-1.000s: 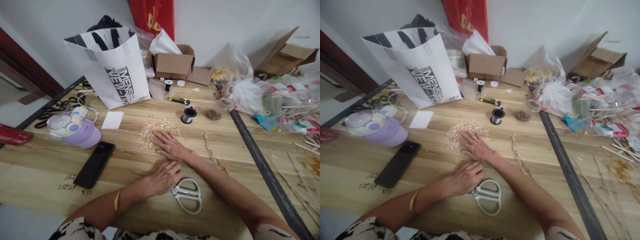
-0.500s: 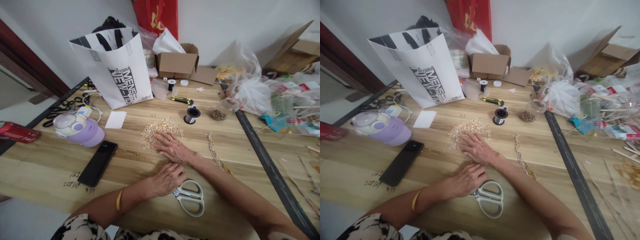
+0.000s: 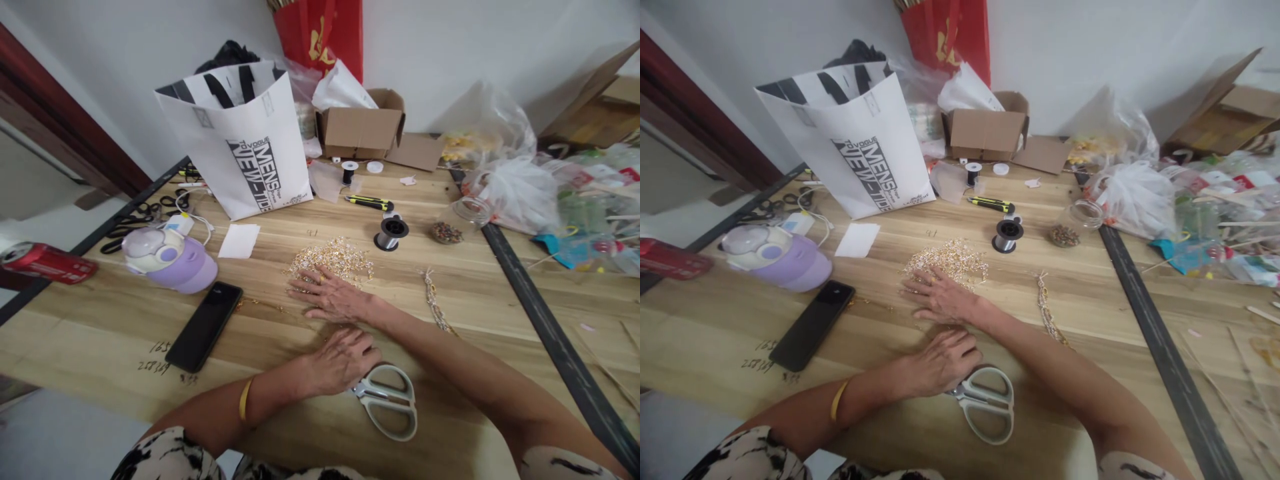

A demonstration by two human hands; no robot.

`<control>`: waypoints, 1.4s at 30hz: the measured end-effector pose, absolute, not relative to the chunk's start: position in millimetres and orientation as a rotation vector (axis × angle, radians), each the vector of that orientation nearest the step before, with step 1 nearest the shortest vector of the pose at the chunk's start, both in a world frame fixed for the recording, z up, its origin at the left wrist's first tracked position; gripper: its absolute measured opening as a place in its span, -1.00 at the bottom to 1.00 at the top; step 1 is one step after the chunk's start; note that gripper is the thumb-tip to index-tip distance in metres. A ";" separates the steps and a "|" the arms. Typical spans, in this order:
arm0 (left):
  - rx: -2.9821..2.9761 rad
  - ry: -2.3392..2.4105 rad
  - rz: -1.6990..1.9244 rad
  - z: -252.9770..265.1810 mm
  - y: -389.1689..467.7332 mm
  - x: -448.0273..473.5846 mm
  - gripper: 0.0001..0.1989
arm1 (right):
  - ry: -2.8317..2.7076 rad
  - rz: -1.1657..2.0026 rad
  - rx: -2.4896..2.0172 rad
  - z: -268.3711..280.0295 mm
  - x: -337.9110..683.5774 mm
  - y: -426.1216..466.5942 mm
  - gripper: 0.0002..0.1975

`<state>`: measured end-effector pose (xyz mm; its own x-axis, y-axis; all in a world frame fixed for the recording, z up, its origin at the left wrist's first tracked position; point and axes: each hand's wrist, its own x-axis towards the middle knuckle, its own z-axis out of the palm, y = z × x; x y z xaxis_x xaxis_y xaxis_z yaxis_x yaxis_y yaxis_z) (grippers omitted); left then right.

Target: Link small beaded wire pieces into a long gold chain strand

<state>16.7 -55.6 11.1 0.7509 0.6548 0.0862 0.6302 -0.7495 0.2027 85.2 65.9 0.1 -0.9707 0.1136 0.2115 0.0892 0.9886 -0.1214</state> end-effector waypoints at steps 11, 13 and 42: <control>2.770 1.038 0.211 12.5 -54.7 16.7 -0.89 | -2.871 0.241 -0.438 -1.8 147.7 57.4 -0.47; 2.745 1.034 0.230 14.7 -53.2 16.7 -0.88 | -2.841 0.266 -0.471 -2.3 158.0 55.1 -0.48; 1.315 1.304 0.902 96.4 -24.1 -58.7 -0.85 | -2.572 0.404 -0.555 -4.0 177.1 52.1 -0.71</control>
<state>-58.7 -24.1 96.4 0.1292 0.9805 -0.1478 0.2070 0.1191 0.9711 177.1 52.1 -4.0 -0.8054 0.4501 0.3857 0.3100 0.8745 -0.3731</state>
